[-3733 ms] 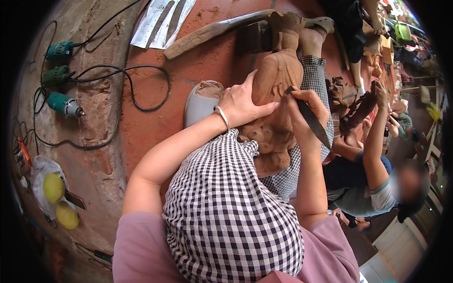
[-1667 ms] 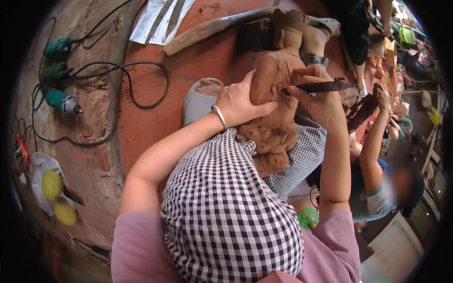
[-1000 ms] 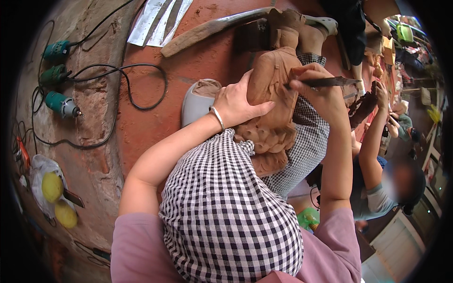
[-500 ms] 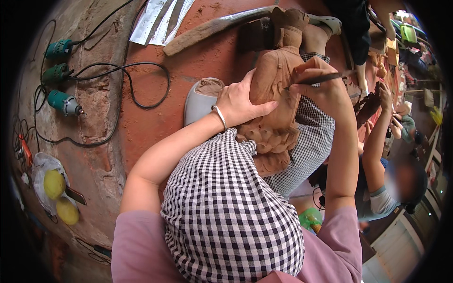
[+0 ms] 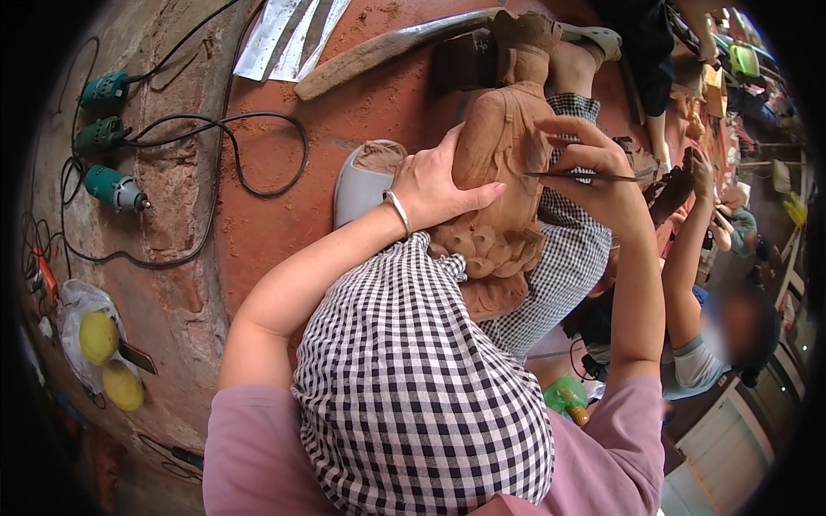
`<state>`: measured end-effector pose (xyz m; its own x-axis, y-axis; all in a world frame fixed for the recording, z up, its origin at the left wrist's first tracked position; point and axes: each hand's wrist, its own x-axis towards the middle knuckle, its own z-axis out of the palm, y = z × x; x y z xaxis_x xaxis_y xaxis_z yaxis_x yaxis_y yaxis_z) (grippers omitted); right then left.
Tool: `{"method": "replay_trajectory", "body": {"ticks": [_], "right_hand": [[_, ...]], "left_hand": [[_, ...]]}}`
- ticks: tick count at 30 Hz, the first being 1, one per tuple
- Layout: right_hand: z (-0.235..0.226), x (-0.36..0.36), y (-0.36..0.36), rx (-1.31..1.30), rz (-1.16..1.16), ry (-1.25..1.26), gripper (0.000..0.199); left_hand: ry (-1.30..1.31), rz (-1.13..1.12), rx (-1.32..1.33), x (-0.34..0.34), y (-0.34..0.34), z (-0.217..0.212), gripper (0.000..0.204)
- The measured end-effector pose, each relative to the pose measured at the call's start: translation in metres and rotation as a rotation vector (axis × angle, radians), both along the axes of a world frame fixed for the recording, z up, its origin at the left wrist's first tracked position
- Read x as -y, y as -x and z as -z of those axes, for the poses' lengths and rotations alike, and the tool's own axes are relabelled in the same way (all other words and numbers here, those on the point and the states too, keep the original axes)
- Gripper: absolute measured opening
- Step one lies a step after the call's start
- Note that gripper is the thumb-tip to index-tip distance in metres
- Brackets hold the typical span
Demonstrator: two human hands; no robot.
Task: The person carves a seated clay figure using a small metal tool, refining the folds of the garment and the base. The figure rests on the person's lap while they work.
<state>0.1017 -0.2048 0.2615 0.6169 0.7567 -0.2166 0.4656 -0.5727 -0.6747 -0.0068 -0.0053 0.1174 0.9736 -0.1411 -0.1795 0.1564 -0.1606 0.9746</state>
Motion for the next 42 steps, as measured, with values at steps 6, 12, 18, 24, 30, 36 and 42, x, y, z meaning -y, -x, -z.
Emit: {"method": "replay_trajectory", "body": {"ticks": [6, 12, 18, 24, 30, 36, 42], "right_hand": [[-0.007, -0.023, -0.016, 0.094, -0.192, 0.091, 0.02], [-0.009, -0.039, -0.021, 0.019, -0.051, 0.157, 0.014], [-0.013, -0.044, -0.021, 0.201, -0.266, 0.197, 0.015], [-0.009, -0.044, -0.023, 0.194, -0.233, 0.168, 0.01], [-0.016, -0.063, -0.022, 0.24, -0.219, 0.33, 0.01], [-0.015, -0.056, -0.022, 0.285, -0.322, 0.264, 0.009], [-0.019, -0.061, -0.023, 0.256, -0.301, 0.329, 0.01]], "left_hand": [[-0.013, -0.028, 0.018, 0.001, 0.0, 0.0, 0.104], [-0.021, -0.009, -0.027, -0.001, 0.001, -0.004, 0.091], [-0.027, 0.019, -0.039, -0.001, 0.0, -0.002, 0.09], [-0.029, -0.01, -0.01, 0.0, 0.0, -0.002, 0.094], [-0.037, -0.015, -0.016, 0.0, 0.001, -0.003, 0.091], [-0.028, 0.003, -0.015, -0.001, 0.0, -0.003, 0.092], [-0.052, 0.006, -0.024, 0.0, 0.0, -0.001, 0.093]]}}
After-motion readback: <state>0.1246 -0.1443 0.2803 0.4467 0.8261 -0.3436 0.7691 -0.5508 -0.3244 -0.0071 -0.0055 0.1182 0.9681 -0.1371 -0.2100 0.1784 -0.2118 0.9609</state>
